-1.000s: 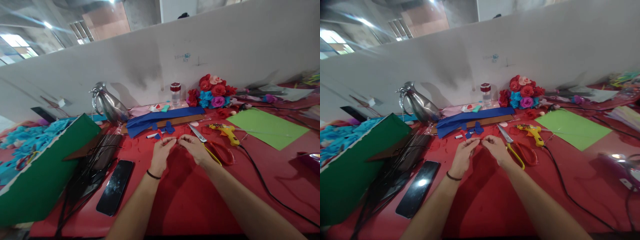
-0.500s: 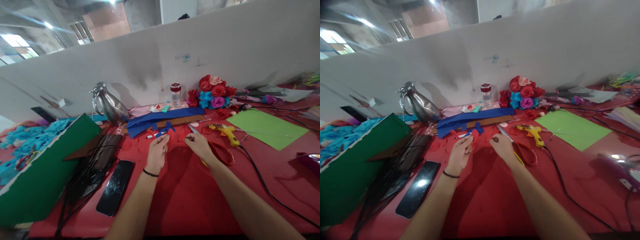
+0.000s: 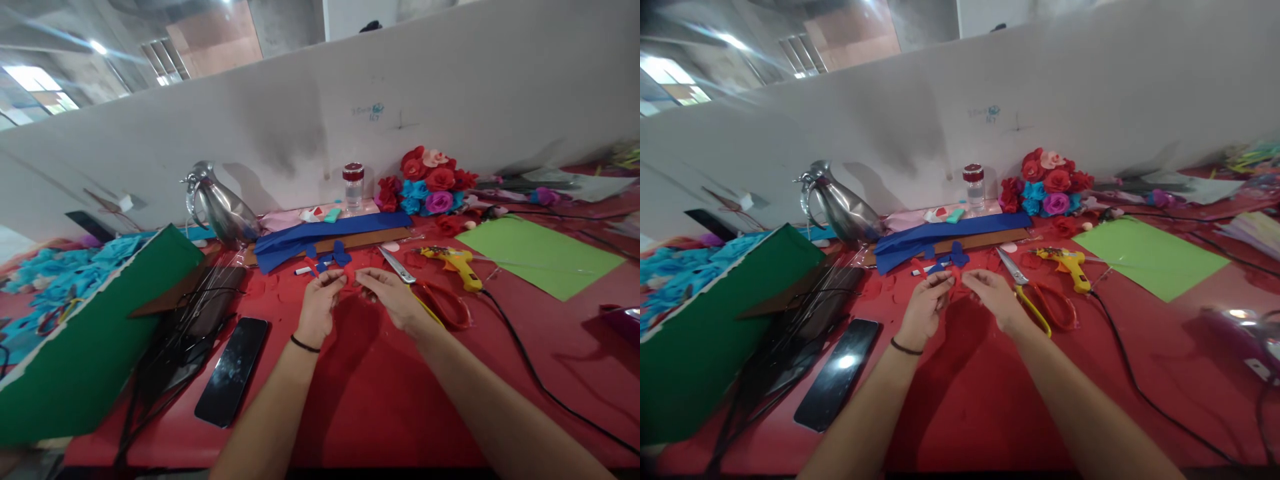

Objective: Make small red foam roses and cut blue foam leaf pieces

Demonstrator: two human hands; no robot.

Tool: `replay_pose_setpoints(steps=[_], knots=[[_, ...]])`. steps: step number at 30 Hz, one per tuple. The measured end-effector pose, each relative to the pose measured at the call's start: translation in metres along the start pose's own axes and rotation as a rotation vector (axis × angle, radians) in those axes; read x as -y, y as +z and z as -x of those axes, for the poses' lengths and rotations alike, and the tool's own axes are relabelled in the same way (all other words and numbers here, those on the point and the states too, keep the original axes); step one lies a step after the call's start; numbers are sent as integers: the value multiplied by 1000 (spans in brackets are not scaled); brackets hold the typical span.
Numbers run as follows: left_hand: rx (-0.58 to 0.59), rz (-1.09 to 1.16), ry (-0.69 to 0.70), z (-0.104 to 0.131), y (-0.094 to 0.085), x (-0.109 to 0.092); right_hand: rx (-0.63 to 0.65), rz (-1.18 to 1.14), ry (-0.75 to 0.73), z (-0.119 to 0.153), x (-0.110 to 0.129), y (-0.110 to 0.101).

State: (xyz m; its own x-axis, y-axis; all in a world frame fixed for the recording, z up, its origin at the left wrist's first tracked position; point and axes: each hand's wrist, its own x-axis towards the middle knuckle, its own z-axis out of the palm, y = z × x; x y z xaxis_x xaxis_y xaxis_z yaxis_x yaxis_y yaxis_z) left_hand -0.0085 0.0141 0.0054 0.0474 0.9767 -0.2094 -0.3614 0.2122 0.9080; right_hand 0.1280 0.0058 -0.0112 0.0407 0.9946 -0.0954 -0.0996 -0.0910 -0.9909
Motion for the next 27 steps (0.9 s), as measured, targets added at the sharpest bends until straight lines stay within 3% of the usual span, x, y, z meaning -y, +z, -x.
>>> replay_pose_setpoints(steps=[5, 11, 17, 20, 22, 25, 27], knots=[[26, -22, -4, 4, 4, -2, 19, -42, -28, 3, 2, 3], [101, -89, 12, 5, 4, 2, 62, -79, 40, 5, 5, 3], [18, -82, 28, 2, 0, -1, 102, 11, 15, 3, 3, 0], [-24, -68, 51, -1, -4, -5, 273, 330, -171, 11, 5, 2], [-48, -66, 69, -4, -7, -6, 488, 587, -285, 21, 5, 7], [-55, -53, 64, -9, -10, -4, 754, 836, -345, 33, 2, 17], [-52, -45, 64, -10, -11, -4, 786, 905, -345, 34, -1, 18]])
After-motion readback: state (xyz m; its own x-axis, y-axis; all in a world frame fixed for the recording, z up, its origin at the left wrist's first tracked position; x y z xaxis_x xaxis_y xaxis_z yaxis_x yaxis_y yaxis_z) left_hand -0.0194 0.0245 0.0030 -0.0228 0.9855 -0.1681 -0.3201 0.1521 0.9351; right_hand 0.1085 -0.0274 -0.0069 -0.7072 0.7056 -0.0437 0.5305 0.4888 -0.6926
